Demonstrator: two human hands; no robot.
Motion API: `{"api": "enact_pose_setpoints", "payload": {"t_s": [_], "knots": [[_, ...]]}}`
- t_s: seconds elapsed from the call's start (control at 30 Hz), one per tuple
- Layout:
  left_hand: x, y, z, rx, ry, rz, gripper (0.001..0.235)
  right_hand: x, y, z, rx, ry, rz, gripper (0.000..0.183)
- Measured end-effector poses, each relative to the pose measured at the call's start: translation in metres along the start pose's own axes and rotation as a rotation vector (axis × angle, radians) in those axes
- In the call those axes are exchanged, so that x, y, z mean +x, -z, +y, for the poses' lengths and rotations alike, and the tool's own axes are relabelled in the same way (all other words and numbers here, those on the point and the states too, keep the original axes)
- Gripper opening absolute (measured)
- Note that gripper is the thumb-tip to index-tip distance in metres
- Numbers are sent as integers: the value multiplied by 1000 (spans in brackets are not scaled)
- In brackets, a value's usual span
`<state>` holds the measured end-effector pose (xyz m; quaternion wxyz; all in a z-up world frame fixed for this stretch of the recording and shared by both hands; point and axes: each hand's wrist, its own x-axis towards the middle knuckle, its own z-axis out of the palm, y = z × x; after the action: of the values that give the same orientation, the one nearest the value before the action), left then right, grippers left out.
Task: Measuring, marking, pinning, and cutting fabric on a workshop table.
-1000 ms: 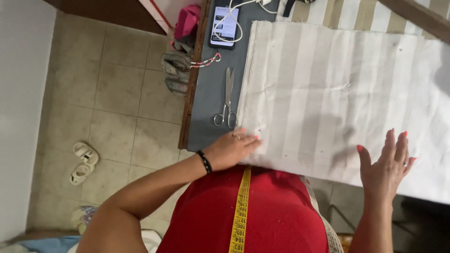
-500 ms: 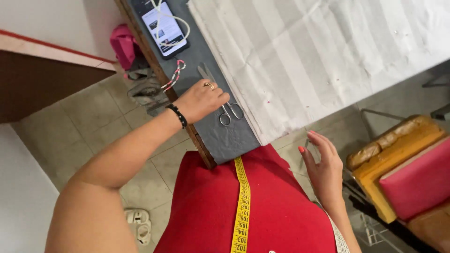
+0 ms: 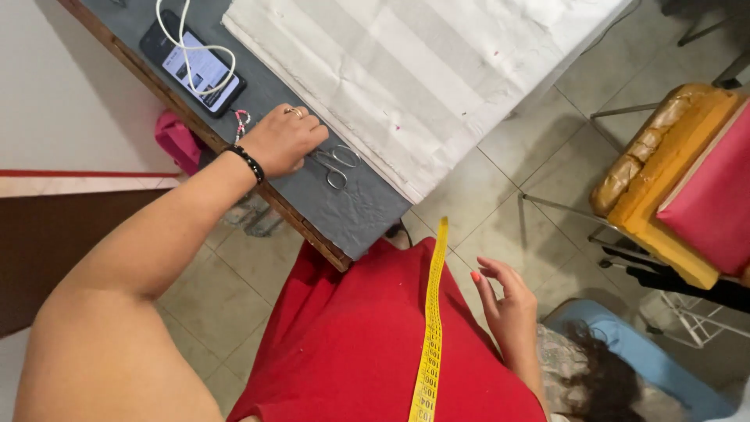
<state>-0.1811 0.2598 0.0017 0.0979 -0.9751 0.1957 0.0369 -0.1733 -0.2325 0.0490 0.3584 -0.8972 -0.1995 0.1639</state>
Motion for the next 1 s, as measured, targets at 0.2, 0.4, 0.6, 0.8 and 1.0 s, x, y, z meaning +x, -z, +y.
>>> {"api": "enact_pose_setpoints", "payload": {"t_s": [0.2,0.4,0.6,0.8,1.0], "knots": [[-13,25,28,-212,-92,22,17,-43,-37,-17,378,-239,14,22],[5,84,133,-298,-415,304,21,-56,-57,-79,991,-126,-151,40],[27,108,178,-275,-598,666,21,-68,-72,-106,1238,-140,-223,44],[28,85,155,-433,-752,704,21,-40,-97,-151,1314,-328,-277,36],[36,101,60,-634,-549,767,24,-29,-172,-147,1186,-542,68,25]]}}
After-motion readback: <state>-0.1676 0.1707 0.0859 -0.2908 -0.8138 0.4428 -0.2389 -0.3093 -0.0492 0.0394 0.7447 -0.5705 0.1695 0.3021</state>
